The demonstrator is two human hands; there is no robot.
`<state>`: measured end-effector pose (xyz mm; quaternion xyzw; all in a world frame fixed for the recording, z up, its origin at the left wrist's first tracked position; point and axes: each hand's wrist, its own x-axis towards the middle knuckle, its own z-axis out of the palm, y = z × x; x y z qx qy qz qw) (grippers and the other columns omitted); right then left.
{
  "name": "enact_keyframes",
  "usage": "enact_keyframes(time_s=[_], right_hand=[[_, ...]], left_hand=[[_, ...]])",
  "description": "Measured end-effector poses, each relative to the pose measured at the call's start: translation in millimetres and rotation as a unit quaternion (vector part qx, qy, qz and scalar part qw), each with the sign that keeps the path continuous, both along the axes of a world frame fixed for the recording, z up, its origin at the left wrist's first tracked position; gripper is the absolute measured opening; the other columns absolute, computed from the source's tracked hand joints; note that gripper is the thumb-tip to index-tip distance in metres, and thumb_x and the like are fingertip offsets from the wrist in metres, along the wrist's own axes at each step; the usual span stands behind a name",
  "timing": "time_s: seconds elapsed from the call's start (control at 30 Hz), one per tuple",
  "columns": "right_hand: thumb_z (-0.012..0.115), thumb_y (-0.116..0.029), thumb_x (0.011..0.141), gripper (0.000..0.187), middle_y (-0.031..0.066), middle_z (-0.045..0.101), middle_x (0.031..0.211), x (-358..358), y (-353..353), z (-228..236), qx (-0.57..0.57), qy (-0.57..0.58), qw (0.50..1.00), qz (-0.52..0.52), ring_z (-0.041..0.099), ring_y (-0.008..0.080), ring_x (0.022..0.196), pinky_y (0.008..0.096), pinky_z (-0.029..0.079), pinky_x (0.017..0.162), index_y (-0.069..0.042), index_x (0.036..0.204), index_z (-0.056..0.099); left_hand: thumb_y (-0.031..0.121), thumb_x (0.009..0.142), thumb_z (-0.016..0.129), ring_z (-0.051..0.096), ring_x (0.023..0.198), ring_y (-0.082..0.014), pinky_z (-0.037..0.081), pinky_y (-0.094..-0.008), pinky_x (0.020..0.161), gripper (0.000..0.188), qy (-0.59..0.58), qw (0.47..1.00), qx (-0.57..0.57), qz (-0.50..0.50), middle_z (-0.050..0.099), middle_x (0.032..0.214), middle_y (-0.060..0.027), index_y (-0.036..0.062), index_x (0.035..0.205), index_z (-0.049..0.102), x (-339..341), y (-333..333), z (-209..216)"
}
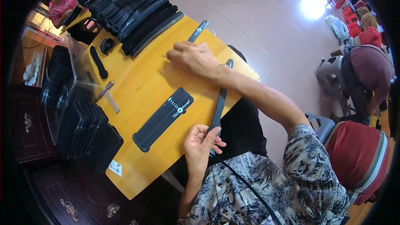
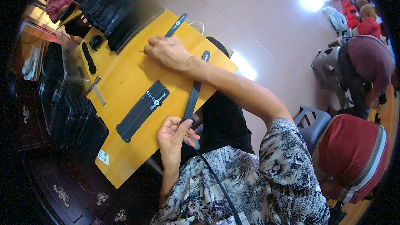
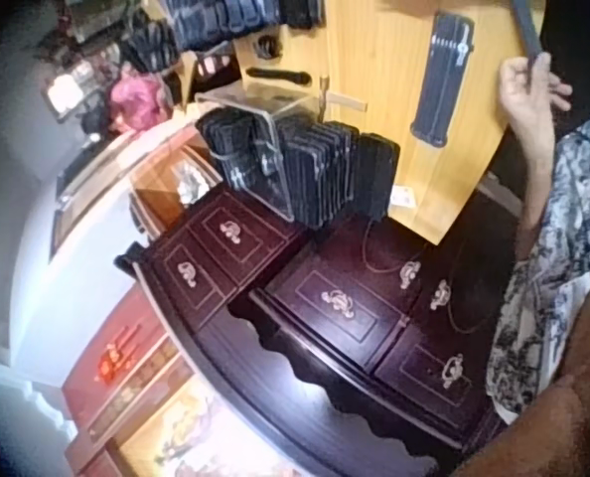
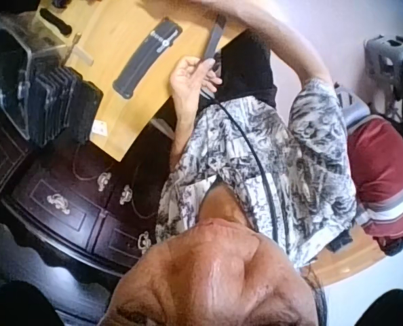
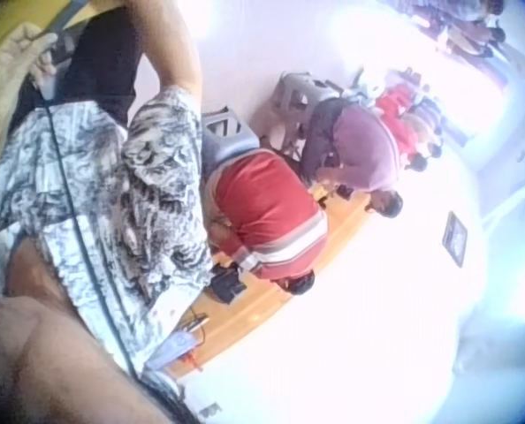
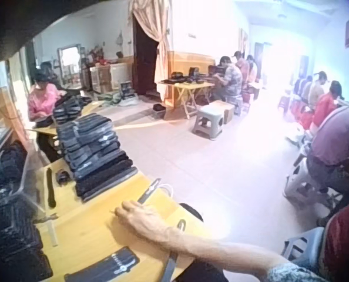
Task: Inspecting and sorting textile straps at a workbench.
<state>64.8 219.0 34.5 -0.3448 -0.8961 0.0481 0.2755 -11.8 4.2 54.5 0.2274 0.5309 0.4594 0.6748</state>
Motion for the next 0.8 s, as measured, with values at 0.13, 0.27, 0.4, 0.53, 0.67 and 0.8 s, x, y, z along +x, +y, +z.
enact_keyframes(time_s=[0.13, 0.27, 0.4, 0.53, 0.67, 0.8], right_hand=[[0.057, -0.015, 0.081, 0.014, 0.0111, 0.059, 0.09, -26.2, -1.3, -5.2, -0.039, -0.054, 0.998, -0.006, 0.063, 0.0272, 0.088, 0.0376, 0.054, 0.068, -0.004, 0.083, 0.065], [0.057, -0.016, 0.08, 0.015, 0.0113, 0.059, 0.092, -34.7, 2.2, -3.3, -0.068, -0.053, 0.996, 0.0, 0.062, 0.027, 0.089, 0.0386, 0.054, 0.07, -0.004, 0.083, 0.066], [0.059, -0.02, 0.08, 0.017, 0.0098, 0.058, 0.093, -32.8, 3.9, -10.5, -0.049, -0.052, 0.997, 0.014, 0.06, 0.0277, 0.093, 0.0397, 0.053, 0.07, -0.005, 0.083, 0.066], [0.063, -0.022, 0.08, 0.02, 0.0096, 0.058, 0.093, -19.2, -19.6, 10.0, -0.094, -0.035, 0.994, 0.031, 0.058, 0.0288, 0.095, 0.0416, 0.051, 0.069, -0.006, 0.09, 0.064], [0.065, -0.019, 0.081, 0.018, 0.0117, 0.058, 0.091, 23.2, -75.0, 39.2, -0.18, 0.095, 0.978, 0.049, 0.06, 0.0301, 0.085, 0.041, 0.049, 0.066, -0.004, 0.091, 0.062], [0.065, -0.014, 0.082, 0.015, 0.011, 0.059, 0.092, 63.6, -131.1, 50.0, -0.308, 0.098, 0.946, 0.019, 0.062, 0.0287, 0.077, 0.0363, 0.051, 0.064, -0.006, 0.095, 0.063]], left_hand=[[0.012, 0.088, 0.066, 0.064, 0.056, -0.0172, 0.049, -0.0222, 0.046, 0.019, 0.013, 0.999, 0.017, 0.038, 0.063, 0.069, -0.0107, 0.0, 0.087, 0.052, 5.5, -2.3, 2.1], [0.011, 0.092, 0.06, 0.065, 0.06, -0.0177, 0.051, -0.0234, 0.05, 0.016, 0.021, 0.997, 0.046, 0.051, 0.062, 0.072, -0.0114, -0.0009, 0.09, 0.051, 6.2, -4.0, 0.5], [0.012, 0.096, 0.052, 0.066, 0.069, -0.0194, 0.053, -0.026, 0.058, 0.013, 0.018, 0.996, 0.07, 0.049, 0.061, 0.078, -0.0126, -0.0004, 0.096, 0.049, 7.7, -9.5, 0.2], [0.01, 0.095, 0.054, 0.064, 0.068, -0.016, 0.053, -0.0239, 0.061, 0.013, 0.029, 0.995, 0.065, 0.067, 0.063, 0.08, -0.0133, -0.0018, 0.094, 0.049, 0.5, -17.7, -0.8], [0.01, 0.094, 0.057, 0.06, 0.063, -0.0115, 0.05, -0.0224, 0.062, 0.013, 0.054, 0.993, 0.076, 0.078, 0.065, 0.078, -0.0127, -0.0006, 0.091, 0.05, -2.8, -17.7, -7.1], [0.009, 0.092, 0.059, 0.061, 0.068, -0.0112, 0.05, -0.0214, 0.064, 0.012, 0.034, 0.993, 0.08, 0.082, 0.064, 0.083, -0.0103, -0.0002, 0.092, 0.051, -2.4, -15.0, -8.4]])
